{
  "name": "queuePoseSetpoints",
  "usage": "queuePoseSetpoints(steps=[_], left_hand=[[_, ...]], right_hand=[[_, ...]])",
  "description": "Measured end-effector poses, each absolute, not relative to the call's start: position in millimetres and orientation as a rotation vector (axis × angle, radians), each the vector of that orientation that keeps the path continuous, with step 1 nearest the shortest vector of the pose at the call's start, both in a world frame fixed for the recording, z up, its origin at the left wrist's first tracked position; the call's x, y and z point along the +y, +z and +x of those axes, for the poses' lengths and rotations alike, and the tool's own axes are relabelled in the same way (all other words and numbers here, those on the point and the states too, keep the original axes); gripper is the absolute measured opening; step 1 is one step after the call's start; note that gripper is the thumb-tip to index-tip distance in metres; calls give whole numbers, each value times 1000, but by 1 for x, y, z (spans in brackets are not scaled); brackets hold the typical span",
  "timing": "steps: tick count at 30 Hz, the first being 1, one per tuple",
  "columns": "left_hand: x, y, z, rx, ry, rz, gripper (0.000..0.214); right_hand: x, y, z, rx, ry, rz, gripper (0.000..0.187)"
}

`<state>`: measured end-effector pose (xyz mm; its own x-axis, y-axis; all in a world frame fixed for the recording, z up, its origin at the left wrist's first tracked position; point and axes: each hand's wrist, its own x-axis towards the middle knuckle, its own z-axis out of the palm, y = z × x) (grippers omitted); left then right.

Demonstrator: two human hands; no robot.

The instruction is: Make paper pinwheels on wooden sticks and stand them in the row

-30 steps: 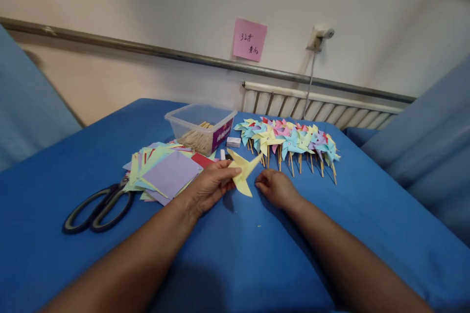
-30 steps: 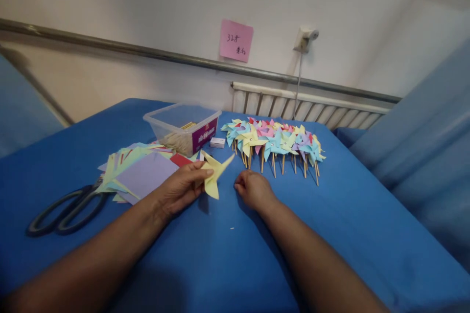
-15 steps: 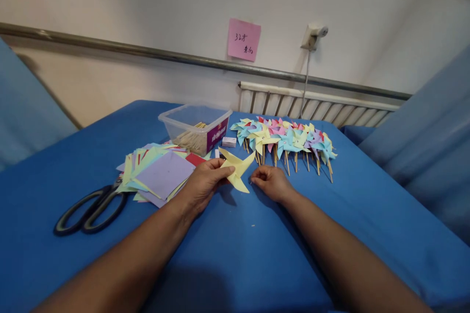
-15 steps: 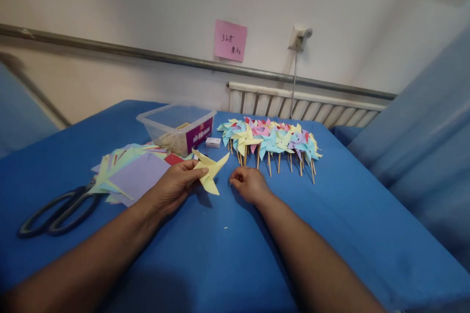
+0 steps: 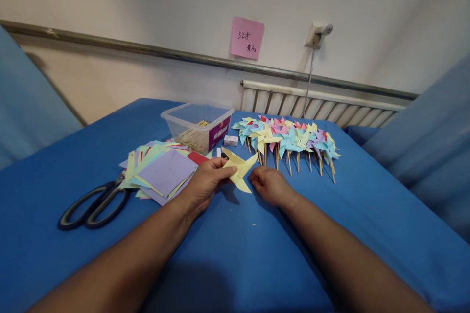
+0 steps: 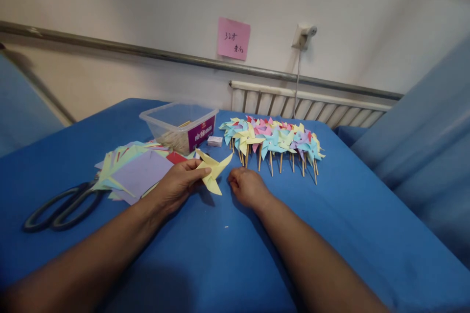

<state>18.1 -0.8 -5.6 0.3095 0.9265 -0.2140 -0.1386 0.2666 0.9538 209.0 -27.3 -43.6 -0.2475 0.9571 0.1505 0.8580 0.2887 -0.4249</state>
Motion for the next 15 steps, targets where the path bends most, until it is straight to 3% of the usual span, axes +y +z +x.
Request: queuePoseSetpoints(steps=[15], left_hand=[[2,-14,19,1026,902,1123,23]], right_hand=[[-34,-34,202,-2231,291,-1739,16]])
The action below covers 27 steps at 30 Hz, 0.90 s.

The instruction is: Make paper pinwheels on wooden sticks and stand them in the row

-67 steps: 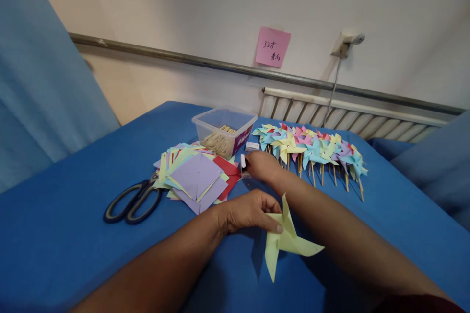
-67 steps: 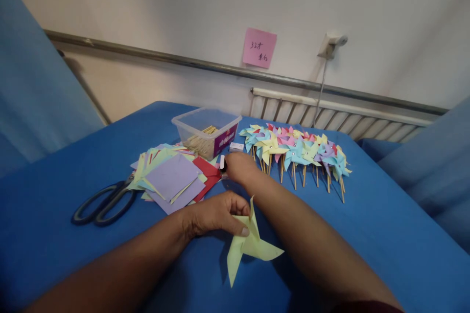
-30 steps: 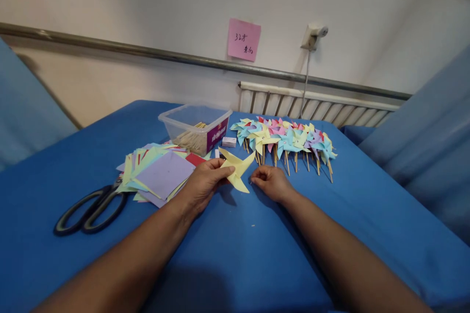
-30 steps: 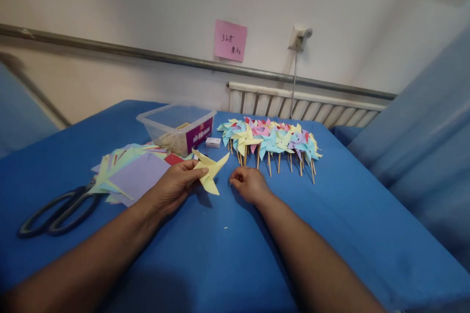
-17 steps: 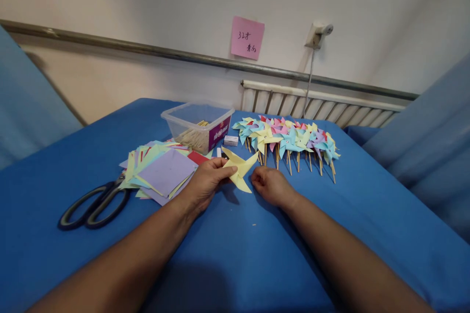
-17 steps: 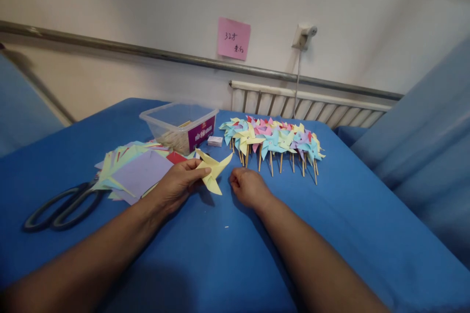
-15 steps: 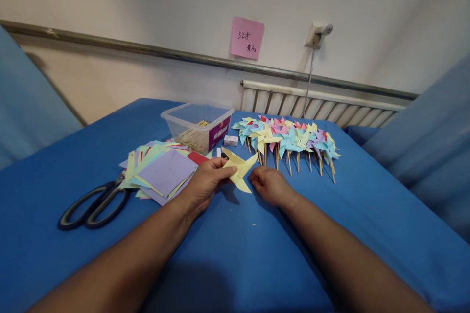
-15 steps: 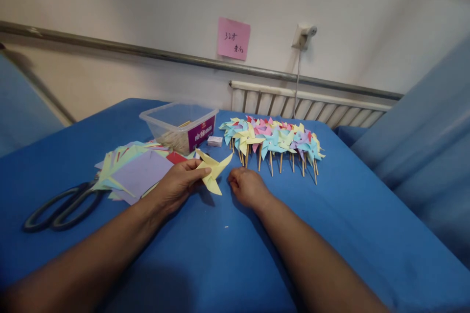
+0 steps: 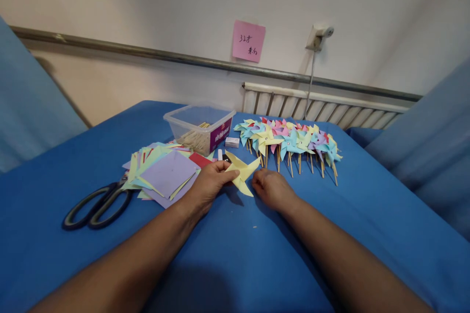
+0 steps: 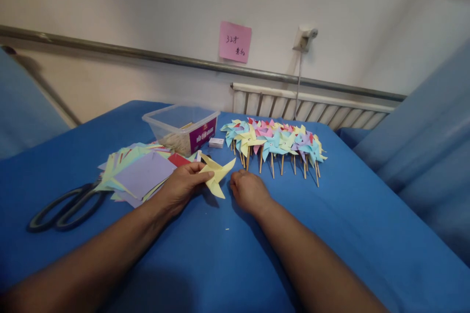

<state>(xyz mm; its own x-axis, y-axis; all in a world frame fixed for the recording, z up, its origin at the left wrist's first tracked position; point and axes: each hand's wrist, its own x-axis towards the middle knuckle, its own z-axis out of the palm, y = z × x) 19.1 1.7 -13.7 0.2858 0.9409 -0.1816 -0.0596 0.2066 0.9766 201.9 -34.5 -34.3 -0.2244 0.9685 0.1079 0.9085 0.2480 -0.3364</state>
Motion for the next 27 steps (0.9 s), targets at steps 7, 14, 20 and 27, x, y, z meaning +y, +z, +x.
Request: queuePoseSetpoints(steps=[7,14,20,27], left_hand=[[2,-14,19,1020,917,1130,23],[1,-14,19,1027,907,1137,22],[1,-13,20,1019,909,1134,23],[2,-16,20,1018,918,1147,24]], right_hand=[[-31,-44,212,-2085,403,-1654,11],[-33,-46,214,-2026,472,-1629,9],[-30,-44,216,-2039,401,-1705,12],[-27,-48,218,-1978,457,-1704,7]])
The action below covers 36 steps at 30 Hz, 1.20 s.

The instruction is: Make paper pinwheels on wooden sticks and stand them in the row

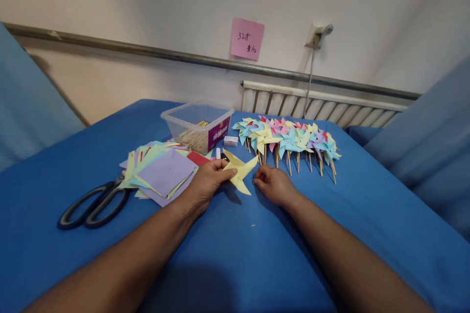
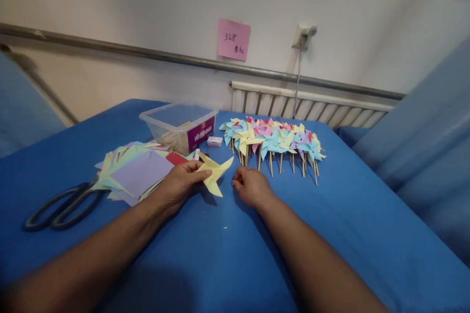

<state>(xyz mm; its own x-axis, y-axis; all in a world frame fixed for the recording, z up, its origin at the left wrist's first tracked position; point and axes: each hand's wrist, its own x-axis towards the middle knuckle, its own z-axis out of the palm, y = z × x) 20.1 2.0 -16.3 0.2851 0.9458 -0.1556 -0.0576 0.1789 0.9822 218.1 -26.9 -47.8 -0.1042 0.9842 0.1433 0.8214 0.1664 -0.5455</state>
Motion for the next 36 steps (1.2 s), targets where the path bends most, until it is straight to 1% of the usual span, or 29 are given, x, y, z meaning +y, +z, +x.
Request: queuePoseSetpoints(steps=[3,5,12,21,23,26,28,31,36], left_hand=[[2,-17,20,1016,914,1159,23],[2,-18,19,1019,908,1166,22],[2,-16,20,1040,887,1164,26],[2,-15,19,1042,879,1157,26],[2,-15,20,1044,877,1152,26],[1,-15,20,1040,879,1149,25],[0,-16,21,1033,883,1154,24],[-1,-15,21,1025,885,1156,24],[0,-14,20,1028,874,1154,24]], right_hand=[[-27,-51,222,-2008,518,-1564,20],[-26,-52,224,-2075,524,-1490,23],[-25,-47,227,-2220,470,-1423,17],[-28,-39,227,-2282,434,-1516,9],[-29,-39,228,-2300,433,-1514,11],[-30,-38,228,-2334,407,-1485,21],[-30,-38,228,-2358,386,-1472,24],[-29,-39,228,-2377,384,-1457,23],[-28,-38,230,-2367,401,-1453,16]])
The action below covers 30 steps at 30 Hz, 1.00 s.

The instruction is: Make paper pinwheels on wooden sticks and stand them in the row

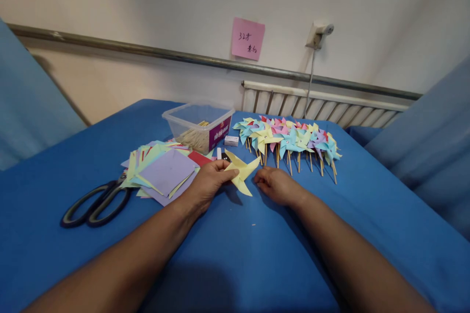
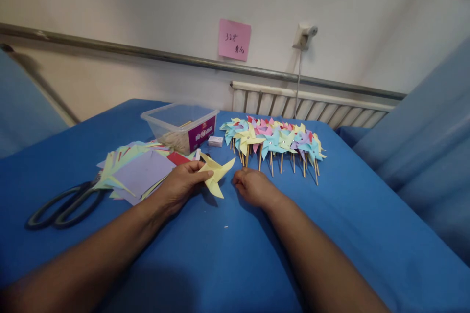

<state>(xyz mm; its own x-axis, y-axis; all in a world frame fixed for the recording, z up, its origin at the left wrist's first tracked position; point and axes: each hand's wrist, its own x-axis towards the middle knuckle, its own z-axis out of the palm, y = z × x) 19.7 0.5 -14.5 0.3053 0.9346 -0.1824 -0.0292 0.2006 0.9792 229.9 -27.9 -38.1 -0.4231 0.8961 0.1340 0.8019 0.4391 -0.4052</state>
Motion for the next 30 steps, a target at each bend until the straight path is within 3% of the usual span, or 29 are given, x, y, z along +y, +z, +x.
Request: queuePoseSetpoints(steps=[17,25,30], left_hand=[[3,-17,19,1010,874,1175,24],[2,-16,20,1008,889,1162,23],[0,-15,20,1011,885,1154,22]], right_hand=[[-30,-34,219,-2265,271,-1772,12],[-25,-48,241,-1981,660,-1567,8],[-27,-48,244,-1990,728,-1513,8]])
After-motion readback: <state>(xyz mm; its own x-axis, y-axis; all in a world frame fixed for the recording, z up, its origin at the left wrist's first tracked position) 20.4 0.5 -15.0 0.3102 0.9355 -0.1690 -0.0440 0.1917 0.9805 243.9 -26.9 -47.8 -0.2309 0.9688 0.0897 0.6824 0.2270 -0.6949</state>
